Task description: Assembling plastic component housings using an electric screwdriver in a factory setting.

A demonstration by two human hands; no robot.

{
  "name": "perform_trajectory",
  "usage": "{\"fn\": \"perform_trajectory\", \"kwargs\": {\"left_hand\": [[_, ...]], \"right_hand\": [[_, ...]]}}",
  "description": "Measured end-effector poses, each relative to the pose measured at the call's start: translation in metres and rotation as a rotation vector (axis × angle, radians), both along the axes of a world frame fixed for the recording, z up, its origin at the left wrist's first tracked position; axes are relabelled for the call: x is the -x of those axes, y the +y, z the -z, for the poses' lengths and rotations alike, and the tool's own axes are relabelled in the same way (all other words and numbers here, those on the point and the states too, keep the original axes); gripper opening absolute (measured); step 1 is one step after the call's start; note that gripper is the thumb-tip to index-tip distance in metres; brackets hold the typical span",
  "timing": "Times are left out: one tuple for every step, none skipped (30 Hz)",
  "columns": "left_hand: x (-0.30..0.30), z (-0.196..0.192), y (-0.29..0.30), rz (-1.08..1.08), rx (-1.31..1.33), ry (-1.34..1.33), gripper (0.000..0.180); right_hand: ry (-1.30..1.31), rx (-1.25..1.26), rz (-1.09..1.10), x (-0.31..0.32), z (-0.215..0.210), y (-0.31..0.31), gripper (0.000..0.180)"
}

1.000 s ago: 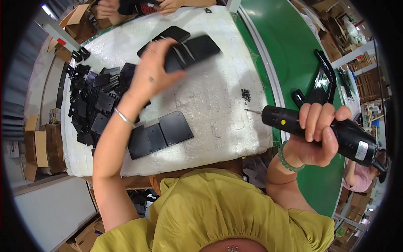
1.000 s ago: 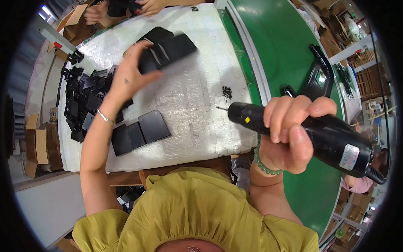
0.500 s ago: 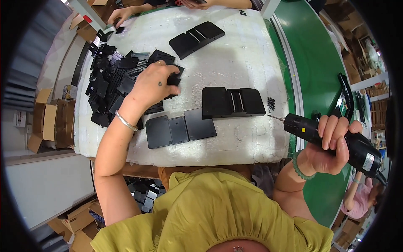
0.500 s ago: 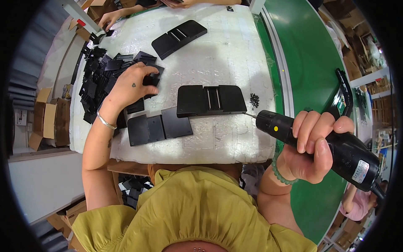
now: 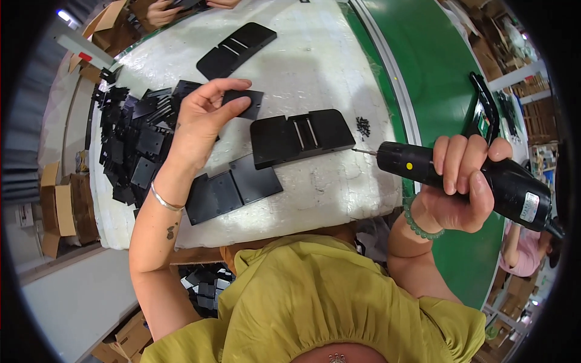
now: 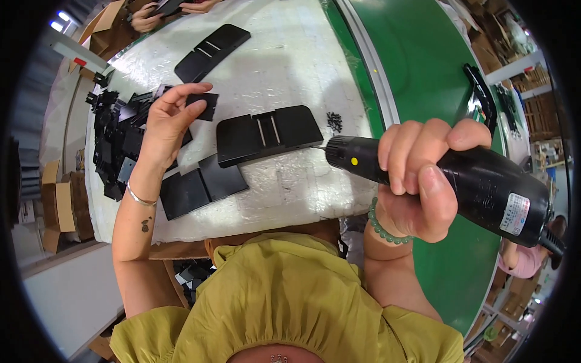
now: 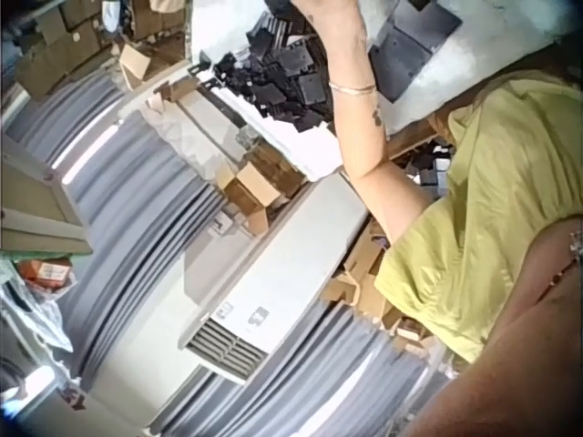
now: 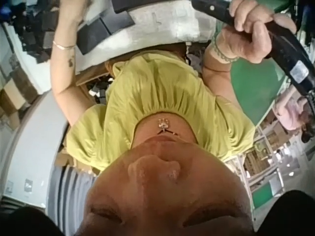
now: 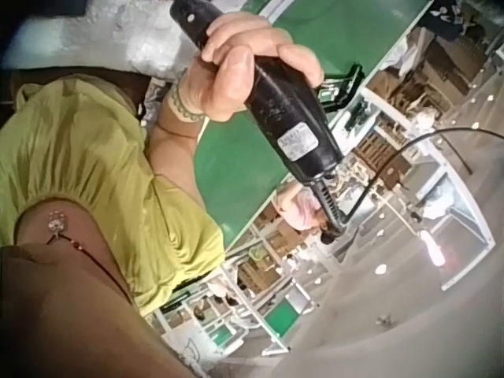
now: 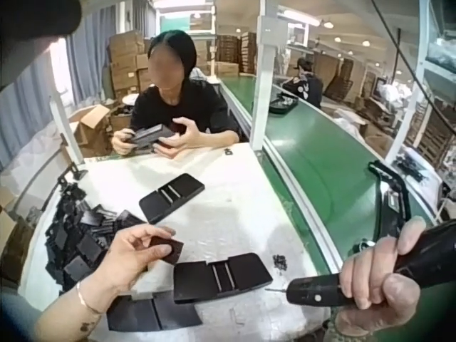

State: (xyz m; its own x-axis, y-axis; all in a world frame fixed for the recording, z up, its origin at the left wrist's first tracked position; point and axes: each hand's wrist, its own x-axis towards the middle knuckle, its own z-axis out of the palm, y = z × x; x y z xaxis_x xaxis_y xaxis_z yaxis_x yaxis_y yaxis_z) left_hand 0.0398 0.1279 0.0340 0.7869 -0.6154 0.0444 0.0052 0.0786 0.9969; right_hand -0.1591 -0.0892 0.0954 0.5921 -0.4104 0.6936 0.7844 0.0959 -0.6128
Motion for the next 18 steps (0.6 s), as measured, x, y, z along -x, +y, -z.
{"fn": "perform_trajectory", "kwargs": {"left_hand": [[0.003, 0.002, -0.005, 0.035, -0.047, 0.03, 0.031], [0.008, 0.0, -0.013, 0.094, -0.079, -0.031, 0.032], [0.013, -0.003, -0.021, 0.152, -0.109, -0.093, 0.034], [0.016, -0.004, -0.028, 0.157, -0.111, -0.087, 0.034], [0.019, -0.007, -0.033, 0.283, -0.153, -0.012, 0.037], [0.022, -0.008, -0.038, 0.41, -0.194, 0.062, 0.039], [0.025, -0.007, -0.042, 0.463, -0.307, -0.052, 0.05], [0.028, 0.001, -0.044, 0.461, -0.273, -0.106, 0.049], [0.029, 0.007, -0.045, 0.46, -0.24, -0.16, 0.049], [0.026, 0.009, -0.046, 0.418, -0.255, -0.151, 0.048], [0.021, 0.01, -0.046, 0.377, -0.272, -0.141, 0.047], [0.012, 0.014, -0.047, 0.348, -0.263, -0.134, 0.047], [0.005, 0.013, -0.047, 0.322, -0.296, -0.128, 0.047], [0.002, 0.009, -0.047, 0.323, -0.312, -0.114, 0.047], [0.0, 0.005, -0.049, 0.324, -0.329, -0.1, 0.048], [0.0, 0.005, -0.051, 0.328, -0.329, -0.102, 0.048], [0.0, 0.005, -0.052, 0.316, -0.282, -0.105, 0.045], [0.001, 0.005, -0.053, 0.303, -0.234, -0.107, 0.043]], "right_hand": [[0.007, 0.014, -0.015, 0.001, 0.0, -0.002, 0.034], [0.014, 0.012, -0.008, 0.003, 0.001, -0.002, 0.034], [0.023, 0.011, -0.009, 0.003, 0.0, -0.002, 0.032], [0.032, 0.009, -0.011, 0.004, 0.001, -0.003, 0.029], [0.035, 0.007, -0.01, 0.006, 0.001, -0.004, 0.029], [0.045, 0.009, 0.001, 0.008, 0.002, -0.006, 0.029], [0.054, 0.01, 0.012, 0.01, 0.002, -0.008, 0.029], [0.053, 0.008, 0.013, 0.011, 0.003, -0.011, 0.029], [0.043, 0.008, 0.005, 0.012, 0.006, -0.013, 0.031], [0.032, 0.009, -0.004, 0.013, 0.007, -0.015, 0.034], [0.031, 0.006, -0.002, 0.012, 0.007, -0.016, 0.034], [0.029, -0.001, 0.001, 0.011, 0.008, -0.015, 0.034], [0.027, -0.007, 0.004, 0.011, 0.008, -0.015, 0.034], [0.025, -0.008, 0.008, 0.012, 0.008, -0.016, 0.034], [0.033, -0.012, 0.006, 0.013, 0.008, -0.016, 0.034], [0.042, -0.015, 0.003, 0.013, 0.008, -0.017, 0.034], [0.043, -0.018, 0.006, 0.013, 0.007, -0.016, 0.034], [0.044, -0.015, 0.008, 0.012, 0.006, -0.014, 0.032]]}}
